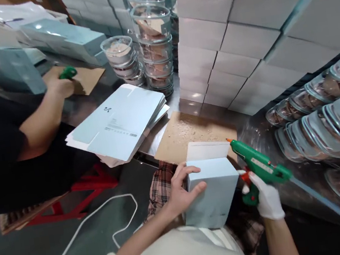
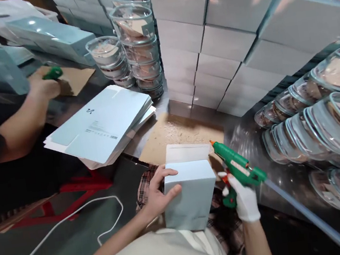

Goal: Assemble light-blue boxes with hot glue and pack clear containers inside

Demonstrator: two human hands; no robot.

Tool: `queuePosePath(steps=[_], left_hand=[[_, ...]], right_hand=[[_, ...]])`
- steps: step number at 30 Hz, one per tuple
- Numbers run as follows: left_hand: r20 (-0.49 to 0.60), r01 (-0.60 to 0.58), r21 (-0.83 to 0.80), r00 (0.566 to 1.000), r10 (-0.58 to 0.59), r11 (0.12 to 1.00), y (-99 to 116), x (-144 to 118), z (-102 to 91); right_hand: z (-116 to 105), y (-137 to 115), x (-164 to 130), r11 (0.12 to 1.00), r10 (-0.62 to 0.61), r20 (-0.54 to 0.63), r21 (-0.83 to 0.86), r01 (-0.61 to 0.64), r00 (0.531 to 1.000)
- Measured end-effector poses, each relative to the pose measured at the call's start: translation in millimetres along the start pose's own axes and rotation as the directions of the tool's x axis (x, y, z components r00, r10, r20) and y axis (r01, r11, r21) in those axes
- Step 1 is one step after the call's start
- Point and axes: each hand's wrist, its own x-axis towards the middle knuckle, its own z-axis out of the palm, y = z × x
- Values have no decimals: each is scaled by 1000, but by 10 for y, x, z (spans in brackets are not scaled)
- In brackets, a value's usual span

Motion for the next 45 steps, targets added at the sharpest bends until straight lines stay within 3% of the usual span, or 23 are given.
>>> queuePosePath(steps=[3, 7, 9, 11, 13, 16, 17, 19, 20, 22, 24, 25, 28, 31, 32, 33, 35, 36, 38, 40, 41, 42, 45], left_hand=[[12, -39, -54, 999, 40, 998, -33, -8, -3], [28, -46, -88, 998, 49, 995, -58, -5, -6], [62, -36, -99, 997, 42, 994, -55, 9, -10], [113, -35, -129, 992, 49, 991, -48, 20, -8], [164, -46, -184, 983, 77, 982, -49, 12, 8], [170, -25, -254, 983, 71, 967, -88, -36, 66], [154, 3, -275, 987, 41, 961, -112, -56, 93], [101, 55, -353, 995, -20, 934, -170, -83, 150], [74, 67, -404, 996, -40, 912, -201, -88, 175], [28, 56, -485, 998, -48, 873, -257, -82, 204], [28, 25, -498, 1000, -13, 867, -291, -62, 194], [52, 15, -479, 999, 11, 878, -297, -53, 175], [155, -8, -408, 985, 77, 913, -276, -41, 101], [206, 19, -367, 977, 61, 930, -220, -48, 53], [206, 33, -354, 978, 44, 935, -199, -46, 40], [191, 39, -336, 981, 28, 941, -178, -38, 23], [93, 30, -289, 996, -3, 957, -136, 2, -30], [-5, 23, -274, 1000, -25, 961, -117, 33, -65], [-281, 4, -284, 956, -87, 959, -91, 104, -131], [-506, -15, -345, 845, -172, 938, -82, 160, -159], [-553, -17, -382, 806, -214, 924, -79, 174, -154], [-551, -4, -413, 797, -246, 911, -73, 178, -139], [-396, 105, -343, 885, -245, 934, 18, 162, -97]], right_hand=[[86, -62, 299, 993, 116, 45, -11, -116, 992], [-130, -222, 419, 977, 151, -40, -144, -155, 988], [-218, -346, 318, 968, 82, -146, -223, -114, 986], [-175, -474, 168, 971, -60, -176, -240, 17, 983], [-17, -562, 38, 979, -133, -28, -158, 127, 991], [216, -535, -34, 993, -76, 293, 113, 45, 953], [243, -485, -33, 984, -85, 323, 177, 28, 942], [205, -364, -26, 962, -201, 338, 243, 121, 920], [150, -314, -30, 945, -297, 367, 244, 217, 881], [23, -277, -61, 875, -482, 481, 226, 428, 732], [-62, -338, -113, 776, -577, 576, 164, 609, 579], [-75, -395, -139, 719, -601, 599, 115, 685, 530], [-25, -573, -177, 570, -636, 650, 31, 821, 416], [32, -620, -157, 551, -623, 695, 65, 832, 358], [31, -594, -152, 565, -615, 696, 60, 823, 372], [18, -547, -157, 594, -617, 666, 44, 804, 419], [-37, -407, -216, 688, -649, 466, 21, 726, 602], [-70, -324, -274, 744, -641, 305, 18, 668, 705], [-121, -163, -440, 842, -538, 102, 28, 538, 837], [-134, -46, -629, 910, -406, 192, -6, 415, 893], [-134, -19, -711, 932, -339, 257, -37, 360, 905], [-139, -20, -775, 947, -288, 273, -62, 316, 918], [-258, -209, -823, 936, -312, 89, -143, 322, 946]])
